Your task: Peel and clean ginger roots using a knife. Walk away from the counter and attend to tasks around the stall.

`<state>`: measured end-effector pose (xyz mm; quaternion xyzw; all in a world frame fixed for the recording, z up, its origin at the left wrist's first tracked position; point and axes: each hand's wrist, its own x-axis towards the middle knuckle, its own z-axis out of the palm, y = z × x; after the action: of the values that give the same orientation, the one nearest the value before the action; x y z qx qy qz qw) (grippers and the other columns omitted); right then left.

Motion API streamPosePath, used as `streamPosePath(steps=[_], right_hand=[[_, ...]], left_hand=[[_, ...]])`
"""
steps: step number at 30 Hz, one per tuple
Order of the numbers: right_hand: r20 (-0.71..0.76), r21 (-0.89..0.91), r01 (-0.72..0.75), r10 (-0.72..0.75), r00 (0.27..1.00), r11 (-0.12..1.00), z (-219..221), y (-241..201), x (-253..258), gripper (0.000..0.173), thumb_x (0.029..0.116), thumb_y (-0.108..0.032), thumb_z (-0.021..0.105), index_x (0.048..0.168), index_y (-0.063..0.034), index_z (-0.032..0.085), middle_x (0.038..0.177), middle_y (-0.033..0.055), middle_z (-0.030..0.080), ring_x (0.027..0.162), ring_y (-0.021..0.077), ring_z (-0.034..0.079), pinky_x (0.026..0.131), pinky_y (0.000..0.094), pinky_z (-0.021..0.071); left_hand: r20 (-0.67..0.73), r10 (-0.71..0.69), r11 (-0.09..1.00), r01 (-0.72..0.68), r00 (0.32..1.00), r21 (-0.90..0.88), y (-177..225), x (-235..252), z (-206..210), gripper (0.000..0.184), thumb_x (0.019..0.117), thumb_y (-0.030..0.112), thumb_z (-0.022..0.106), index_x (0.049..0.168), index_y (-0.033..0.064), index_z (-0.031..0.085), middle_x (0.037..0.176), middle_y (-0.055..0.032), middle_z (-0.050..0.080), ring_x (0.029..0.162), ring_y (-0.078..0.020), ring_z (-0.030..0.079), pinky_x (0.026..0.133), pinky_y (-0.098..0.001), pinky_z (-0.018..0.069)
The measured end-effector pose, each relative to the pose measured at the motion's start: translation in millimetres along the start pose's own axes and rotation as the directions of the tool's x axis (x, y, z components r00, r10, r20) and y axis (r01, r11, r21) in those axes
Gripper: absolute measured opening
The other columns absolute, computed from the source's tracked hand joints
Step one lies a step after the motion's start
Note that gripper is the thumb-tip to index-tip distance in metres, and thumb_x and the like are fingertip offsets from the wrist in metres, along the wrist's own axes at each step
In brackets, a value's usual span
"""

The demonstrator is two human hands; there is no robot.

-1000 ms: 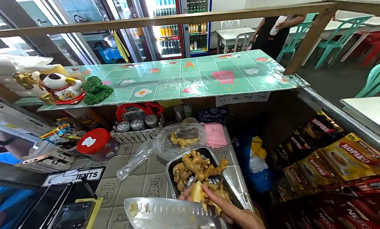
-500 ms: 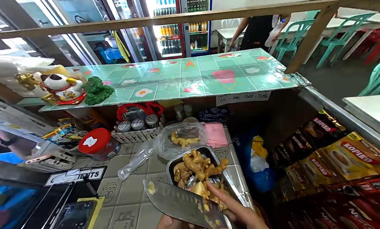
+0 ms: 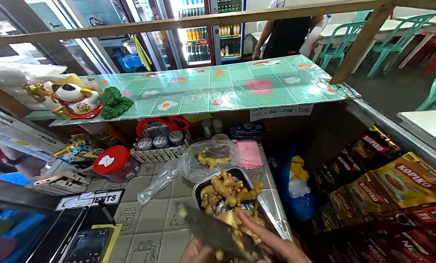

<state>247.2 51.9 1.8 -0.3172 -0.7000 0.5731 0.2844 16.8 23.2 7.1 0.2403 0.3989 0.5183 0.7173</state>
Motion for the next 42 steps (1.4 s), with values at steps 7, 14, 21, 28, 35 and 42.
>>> streamPosePath(steps=[7, 14, 21, 28, 35, 42], right_hand=[[-0.056, -0.344, -0.056, 0.039, 0.998, 0.937, 15, -8, 1, 0.086, 0.0955, -0.057, 0.063, 0.162, -0.0118, 0.031, 0.069, 0.0095, 0.062, 0.053, 0.0249, 0.053, 0.053, 0.0492, 0.0484], [-0.123, -0.299, -0.027, -0.010, 0.992, 0.954, 10, -1, 0, 0.071, 0.0979, -0.046, 0.065, 0.158, -0.0167, 0.042, 0.084, 0.0123, 0.071, 0.059, 0.0235, 0.060, 0.057, 0.0490, 0.0524], [-0.118, -0.293, -0.042, 0.007, 0.993, 0.955, 12, -4, 2, 0.077, 0.0958, -0.051, 0.066, 0.158, -0.0141, 0.040, 0.069, 0.0086, 0.061, 0.053, 0.0234, 0.053, 0.052, 0.0481, 0.0481], [-0.185, -0.293, -0.043, -0.012, 0.983, 0.955, 10, 1, 3, 0.059, 0.0995, -0.044, 0.064, 0.153, -0.0223, 0.051, 0.099, 0.0104, 0.075, 0.062, 0.0217, 0.063, 0.060, 0.0478, 0.0543], [-0.029, 0.196, -0.164, 0.173, 0.985, 0.967, 2, 14, 4, 0.063, 0.1070, -0.034, 0.051, 0.164, -0.0200, 0.027, 0.085, 0.0042, 0.063, 0.056, 0.0076, 0.046, 0.052, 0.0270, 0.0426], [0.025, 0.472, -0.175, 0.186, 0.982, 0.864, 4, 18, -1, 0.050, 0.1116, -0.030, 0.036, 0.160, -0.0170, 0.035, 0.072, -0.0023, 0.050, 0.052, 0.0078, 0.042, 0.044, 0.0241, 0.0355]], left_hand=[[0.070, 0.023, 0.976, -0.038, 0.997, 0.216, -1, 7, -3, 0.039, 0.1093, 0.016, 0.039, 0.144, -0.0002, 0.044, 0.121, -0.0044, 0.066, 0.106, -0.0110, 0.066, 0.095, -0.0338, 0.0555], [0.031, 0.066, 0.989, -0.070, 0.997, 0.127, -2, 1, 3, 0.040, 0.1060, 0.013, 0.043, 0.143, -0.0036, 0.046, 0.125, -0.0095, 0.066, 0.109, -0.0157, 0.066, 0.096, -0.0351, 0.0556], [0.064, 0.081, 0.977, -0.092, 0.995, 0.190, 0, 3, 3, 0.043, 0.1058, 0.019, 0.047, 0.143, -0.0022, 0.046, 0.126, -0.0069, 0.064, 0.111, -0.0124, 0.064, 0.096, -0.0324, 0.0543], [-0.043, 0.099, 0.993, -0.095, 0.994, 0.075, 1, -10, 11, 0.025, 0.1029, 0.000, 0.042, 0.123, 0.0056, 0.056, 0.106, -0.0024, 0.074, 0.095, -0.0129, 0.071, 0.091, -0.0356, 0.0583], [-0.031, -0.033, 0.997, 0.035, 0.999, 0.067, 5, -5, 6, 0.035, 0.1091, 0.011, 0.038, 0.142, -0.0010, 0.043, 0.111, -0.0089, 0.070, 0.095, -0.0177, 0.071, 0.091, -0.0369, 0.0584], [-0.086, -0.077, 0.997, 0.076, 0.993, -0.019, -6, 6, -12, 0.038, 0.1106, 0.018, 0.036, 0.146, 0.0064, 0.043, 0.126, -0.0115, 0.066, 0.100, -0.0192, 0.070, 0.088, -0.0367, 0.0583]])
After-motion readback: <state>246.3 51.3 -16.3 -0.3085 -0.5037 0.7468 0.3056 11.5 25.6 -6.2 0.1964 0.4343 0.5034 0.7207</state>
